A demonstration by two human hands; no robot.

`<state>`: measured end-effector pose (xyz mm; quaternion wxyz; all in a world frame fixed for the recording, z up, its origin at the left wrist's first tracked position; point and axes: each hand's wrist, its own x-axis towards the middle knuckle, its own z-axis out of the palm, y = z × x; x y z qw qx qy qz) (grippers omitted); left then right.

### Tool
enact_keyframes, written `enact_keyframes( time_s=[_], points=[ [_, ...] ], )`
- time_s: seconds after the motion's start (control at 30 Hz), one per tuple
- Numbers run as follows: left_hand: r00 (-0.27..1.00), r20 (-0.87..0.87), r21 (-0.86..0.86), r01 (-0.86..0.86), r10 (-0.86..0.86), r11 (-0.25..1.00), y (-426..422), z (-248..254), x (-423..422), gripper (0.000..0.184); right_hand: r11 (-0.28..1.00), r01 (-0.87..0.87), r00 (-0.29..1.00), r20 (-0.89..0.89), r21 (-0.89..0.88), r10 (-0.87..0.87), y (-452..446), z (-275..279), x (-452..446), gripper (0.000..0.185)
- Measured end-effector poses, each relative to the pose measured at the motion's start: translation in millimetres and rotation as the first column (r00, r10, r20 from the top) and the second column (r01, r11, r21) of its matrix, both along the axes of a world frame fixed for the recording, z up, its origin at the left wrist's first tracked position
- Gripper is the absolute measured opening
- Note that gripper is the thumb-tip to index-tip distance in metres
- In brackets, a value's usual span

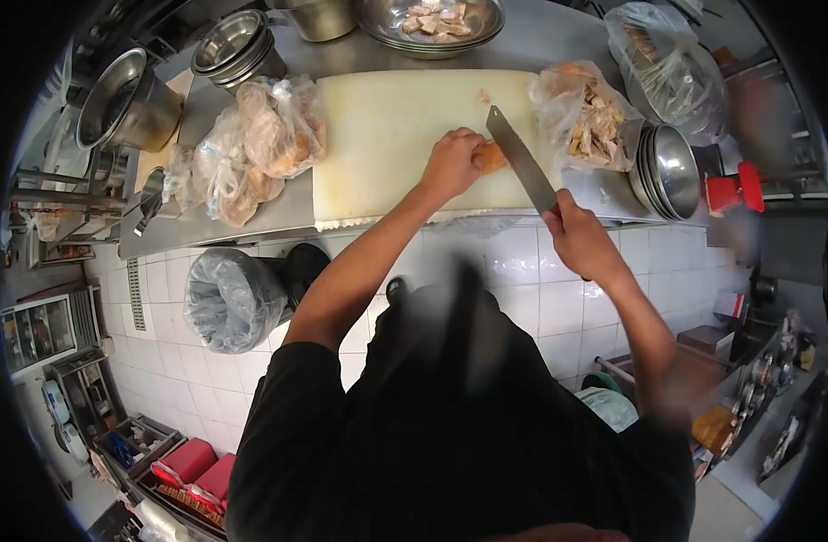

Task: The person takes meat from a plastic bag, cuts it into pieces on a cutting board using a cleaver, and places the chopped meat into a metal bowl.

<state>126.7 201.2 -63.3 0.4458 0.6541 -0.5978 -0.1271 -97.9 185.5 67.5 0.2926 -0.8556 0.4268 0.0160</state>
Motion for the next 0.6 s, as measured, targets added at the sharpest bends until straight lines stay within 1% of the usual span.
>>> enact_keyframes(
  time_s=[0.03, 0.07, 0.13, 0.17, 0.23, 0.27, 0.3, 0.37, 0.4, 0.47, 0.5, 0.57, 0.6],
  points=[
    [1.0, 0.012, -0.006, 0.008, -0.008, 1.0, -0.9, 0.4, 0.4, 0.022, 1.0, -0.03, 1.0, -0.004, 0.006, 0.03, -7.9, 2.7, 4.2, 0.021],
    [1.0, 0.02, -0.007, 0.016, -0.016, 1.0, 0.1, -0.1, -1.1, 0.022, 0.993, 0.034, 0.996, -0.087, 0.113, -0.024, -11.2, 9.9, 11.8, 0.021],
    [0.993, -0.12, -0.069, 0.015, -0.023, 0.998, -4.4, -8.8, -2.0, 0.023, 0.942, 0.171, 0.962, -0.255, 0.287, -0.097, -19.8, 30.8, 36.7, 0.021],
    [0.981, -0.192, -0.095, 0.006, -0.024, 0.995, -5.0, -14.3, -3.4, 0.023, 0.941, 0.177, 0.961, -0.257, 0.29, -0.102, -24.2, 21.6, 39.5, 0.02],
    [0.967, -0.253, -0.091, 0.009, -0.032, 0.996, -3.8, -13.2, -3.2, 0.025, 0.997, 0.037, 0.998, -0.044, 0.072, -0.034, -29.9, -29.5, 29.9, 0.02],
    [0.958, -0.285, -0.086, 0.013, -0.036, 0.996, -2.3, -12.5, -2.7, 0.025, 0.999, -0.016, 0.998, 0.058, -0.043, 0.019, -30.1, -49.2, 26.1, 0.021],
    [0.96, -0.279, -0.088, 0.007, -0.032, 0.996, -2.4, -11.2, -2.2, 0.026, 0.999, 0.007, 0.999, 0.049, -0.043, -0.005, -28.0, -55.6, 30.1, 0.021],
    [0.966, -0.258, -0.09, 0.011, -0.034, 0.996, 0.2, -7.9, -1.1, 0.027, 0.997, -0.014, 0.999, 0.047, -0.08, 0.018, -27.0, -67.3, 39.5, 0.021],
    [0.988, -0.151, -0.082, 0.0, -0.013, 0.997, -3.1, -5.9, 1.4, 0.027, 0.994, -0.015, 0.999, 0.046, -0.109, 0.02, -28.8, -70.9, 42.1, 0.02],
    [0.998, 0.061, -0.064, -0.007, 0.011, 0.998, -4.2, -3.8, 7.1, 0.027, 0.994, -0.023, 0.997, 0.069, -0.111, 0.031, -35.6, -84.1, 54.4, 0.021],
    [0.999, 0.036, -0.033, -0.004, 0.005, 0.999, -4.6, -2.8, 8.6, 0.026, 0.992, -0.03, 0.996, 0.085, -0.123, 0.041, -38.3, -83.1, 56.0, 0.021],
    [1.0, 0.006, 0.026, 0.001, -0.001, 1.0, -5.7, 1.6, 15.9, 0.025, 0.985, -0.121, 0.99, 0.061, -0.127, 0.129, -37.3, -74.3, 51.4, 0.021],
    [0.999, 0.039, 0.026, -0.016, 0.015, 1.0, -7.7, 4.0, 15.4, 0.025, 0.976, -0.174, 0.982, 0.049, -0.131, 0.182, -40.1, -67.6, 53.6, 0.021]
  ],
)
